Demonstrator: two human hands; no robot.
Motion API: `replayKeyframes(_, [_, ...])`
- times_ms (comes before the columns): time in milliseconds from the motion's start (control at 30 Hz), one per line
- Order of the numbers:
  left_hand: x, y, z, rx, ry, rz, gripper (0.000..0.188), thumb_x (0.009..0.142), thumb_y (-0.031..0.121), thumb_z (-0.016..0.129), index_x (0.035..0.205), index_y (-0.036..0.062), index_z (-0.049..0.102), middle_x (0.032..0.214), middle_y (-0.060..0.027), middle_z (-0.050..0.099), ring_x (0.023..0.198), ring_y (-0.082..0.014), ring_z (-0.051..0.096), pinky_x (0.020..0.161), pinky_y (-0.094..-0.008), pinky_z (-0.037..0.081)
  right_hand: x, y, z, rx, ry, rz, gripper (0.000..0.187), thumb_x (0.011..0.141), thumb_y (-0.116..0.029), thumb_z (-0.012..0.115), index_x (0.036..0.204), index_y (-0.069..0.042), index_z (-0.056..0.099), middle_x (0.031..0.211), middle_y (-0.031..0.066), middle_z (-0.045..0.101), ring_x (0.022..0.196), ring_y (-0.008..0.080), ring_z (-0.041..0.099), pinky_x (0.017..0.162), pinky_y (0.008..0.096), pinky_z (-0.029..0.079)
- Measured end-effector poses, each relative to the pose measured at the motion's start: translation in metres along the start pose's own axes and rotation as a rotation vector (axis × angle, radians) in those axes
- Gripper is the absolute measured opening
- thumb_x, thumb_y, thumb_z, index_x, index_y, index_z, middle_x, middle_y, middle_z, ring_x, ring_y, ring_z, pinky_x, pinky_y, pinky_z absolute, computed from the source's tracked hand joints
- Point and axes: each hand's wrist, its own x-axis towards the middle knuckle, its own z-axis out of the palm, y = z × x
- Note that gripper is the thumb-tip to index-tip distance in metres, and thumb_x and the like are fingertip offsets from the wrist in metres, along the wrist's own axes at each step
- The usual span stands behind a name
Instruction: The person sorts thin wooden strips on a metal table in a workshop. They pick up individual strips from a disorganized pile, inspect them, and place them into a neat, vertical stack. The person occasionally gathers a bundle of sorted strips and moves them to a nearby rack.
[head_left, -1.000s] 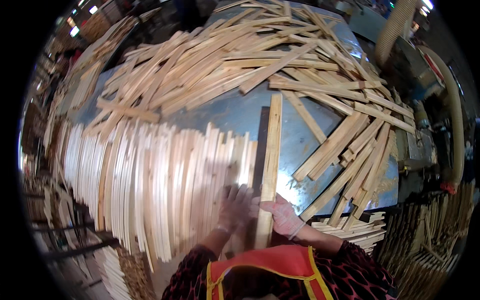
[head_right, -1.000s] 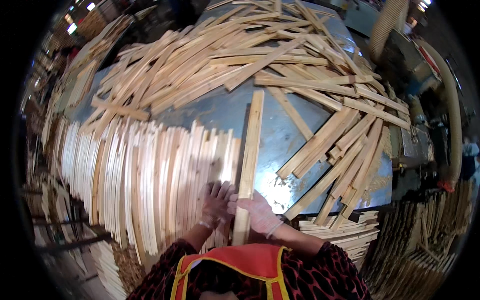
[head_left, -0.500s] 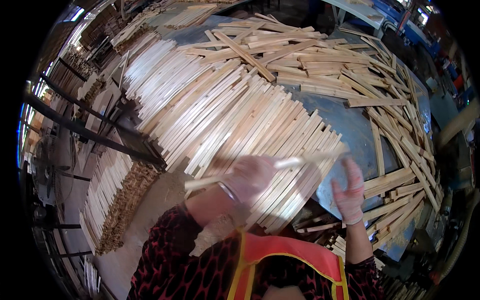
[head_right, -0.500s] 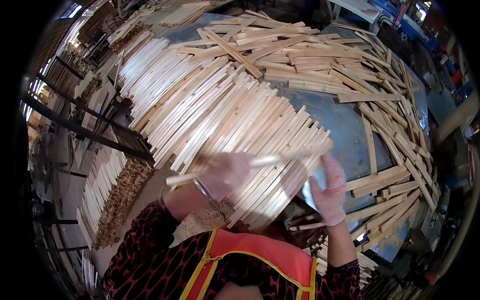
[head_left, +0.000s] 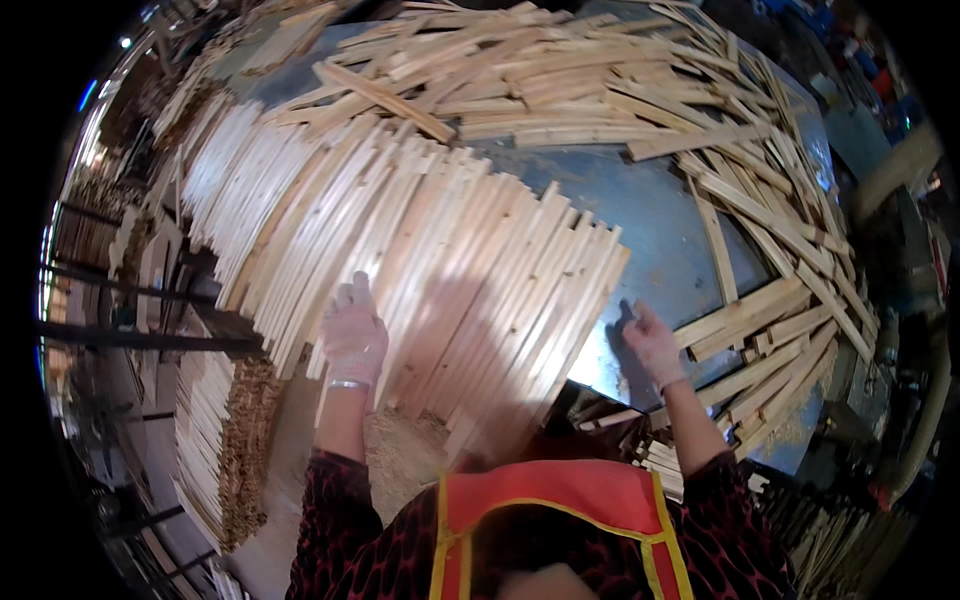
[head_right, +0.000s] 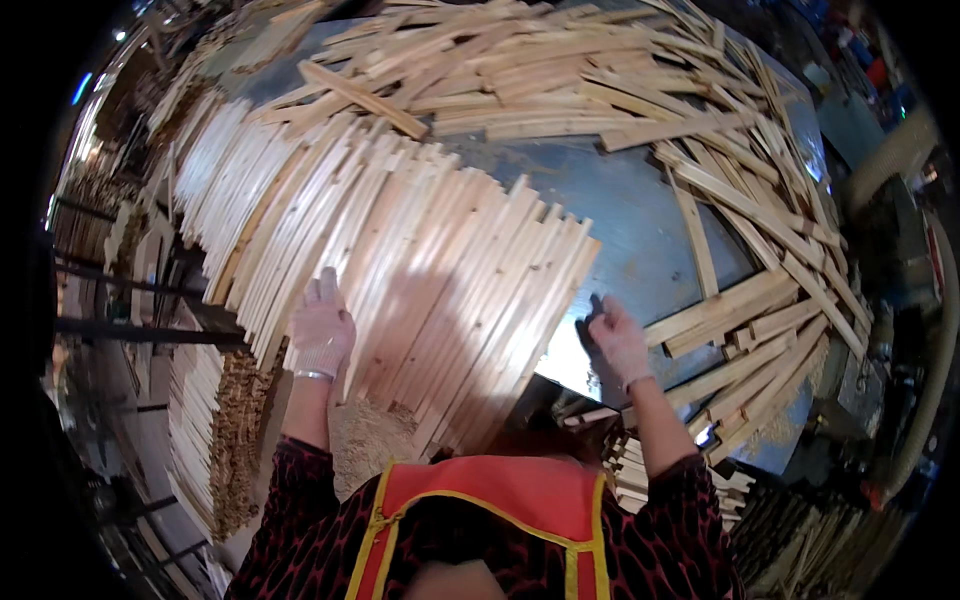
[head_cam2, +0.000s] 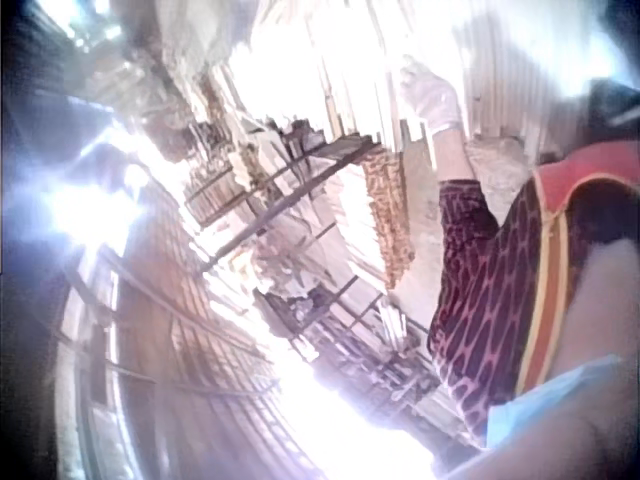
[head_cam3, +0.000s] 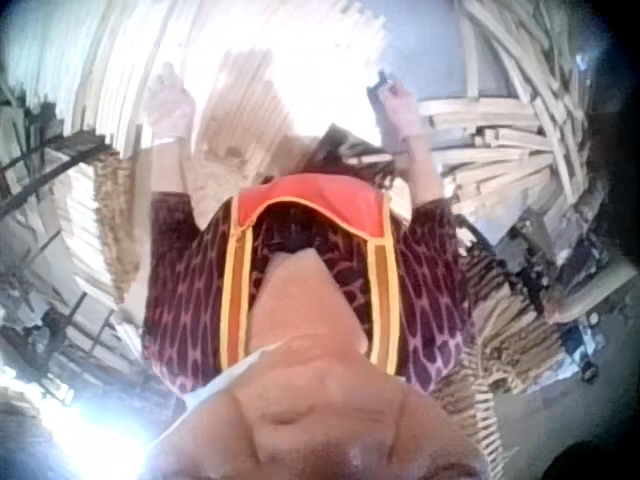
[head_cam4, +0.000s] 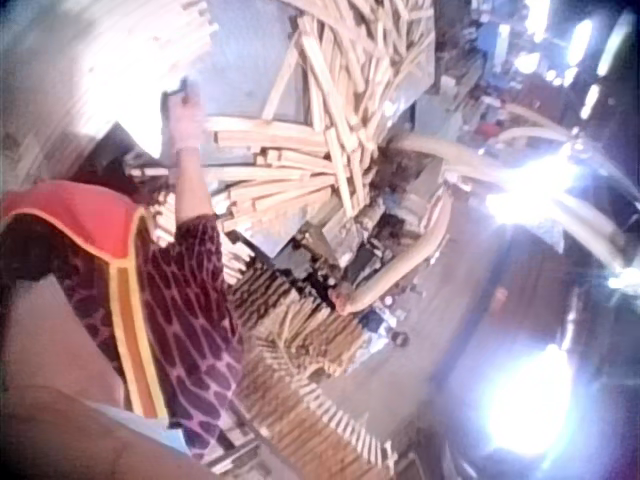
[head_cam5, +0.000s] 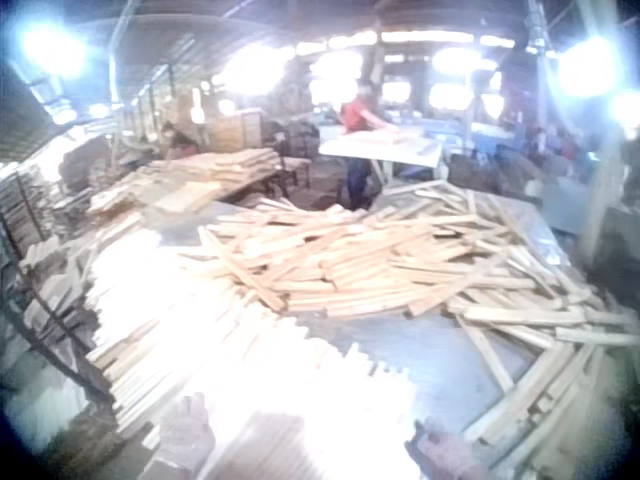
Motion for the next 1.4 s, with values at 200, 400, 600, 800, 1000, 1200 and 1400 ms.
replayKeyframes(200, [-0.072,0.100,0.056,0.015,0.190,0.582,0.070,0.092,0.040,0.073,0.150,0.0068,0.053,0.155,-0.0186,0.050,0.143,-0.0378,0.047,0.116,-0.0546,0.040,0.163,0.013,-0.131,-0.685,0.508,-0.277,0.066,0.094,-0.028,0.072,0.153,-0.007,0.052,0.137,0.0212,0.065,0.125,0.0399,0.063,0.107,0.0474,0.051])
replayKeyframes(400, [-0.085,0.185,0.071,-0.187,-0.015,0.739,0.072,0.075,0.052,0.083,0.131,0.0114,0.062,0.135,-0.0116,0.058,0.125,-0.0344,0.055,0.103,-0.0531,0.045,0.243,-0.044,-0.199,-1.222,0.331,-0.062,0.068,0.092,-0.034,0.076,0.151,-0.016,0.049,0.153,0.0157,0.055,0.141,0.0423,0.053,0.115,0.0551,0.043])
replayKeyframes(600, [-0.084,0.179,0.099,-0.182,0.182,0.756,0.045,0.075,0.040,0.082,0.107,0.0131,0.066,0.113,-0.0083,0.064,0.105,-0.0309,0.061,0.089,-0.0473,0.048,0.230,-0.058,-0.205,-1.121,-0.097,-0.108,0.059,0.096,-0.032,0.069,0.150,-0.013,0.054,0.108,0.0297,0.074,0.108,0.0418,0.072,0.093,0.0497,0.057])
replayKeyframes(800, [-0.090,0.174,0.098,-0.262,0.188,0.735,0.051,0.081,0.047,0.077,0.116,0.0104,0.067,0.125,-0.0107,0.063,0.119,-0.0330,0.058,0.099,-0.0524,0.047,0.060,0.018,-0.135,-0.341,-0.206,0.005,0.055,0.107,-0.046,0.060,0.146,-0.007,0.059,0.094,0.0207,0.074,0.085,0.0354,0.072,0.081,0.0457,0.058])
replayKeyframes(1000, [-0.124,0.166,0.104,-0.307,0.041,0.823,0.073,0.085,0.053,0.070,0.141,0.0073,0.060,0.144,-0.0140,0.056,0.141,-0.0385,0.046,0.118,-0.0569,0.034,-0.080,0.026,0.039,-0.375,-0.279,0.263,0.077,0.094,-0.052,0.069,0.155,-0.011,0.048,0.119,0.0275,0.074,0.113,0.0490,0.070,0.099,0.0511,0.055])
replayKeyframes(1200, [-0.167,0.087,0.083,-0.576,-0.254,0.583,0.052,0.091,0.040,0.070,0.127,0.0039,0.070,0.116,-0.0153,0.070,0.115,-0.0332,0.065,0.103,-0.0482,0.050,-0.076,0.005,0.106,0.145,-0.061,0.074,0.098,0.092,-0.047,0.080,0.161,0.007,0.037,0.152,0.0299,0.058,0.143,0.0381,0.056,0.117,0.0434,0.044])
replayKeyframes(1400, [-0.229,-0.036,0.184,-1.138,-0.508,-0.459,0.046,0.101,0.044,0.067,0.126,0.0059,0.071,0.109,-0.0162,0.074,0.103,-0.0311,0.071,0.096,-0.0425,0.055,-0.047,0.002,0.109,-0.017,0.080,0.176,0.093,0.092,-0.038,0.079,0.161,0.008,0.038,0.158,0.0294,0.053,0.146,0.0381,0.053,0.120,0.0420,0.041])
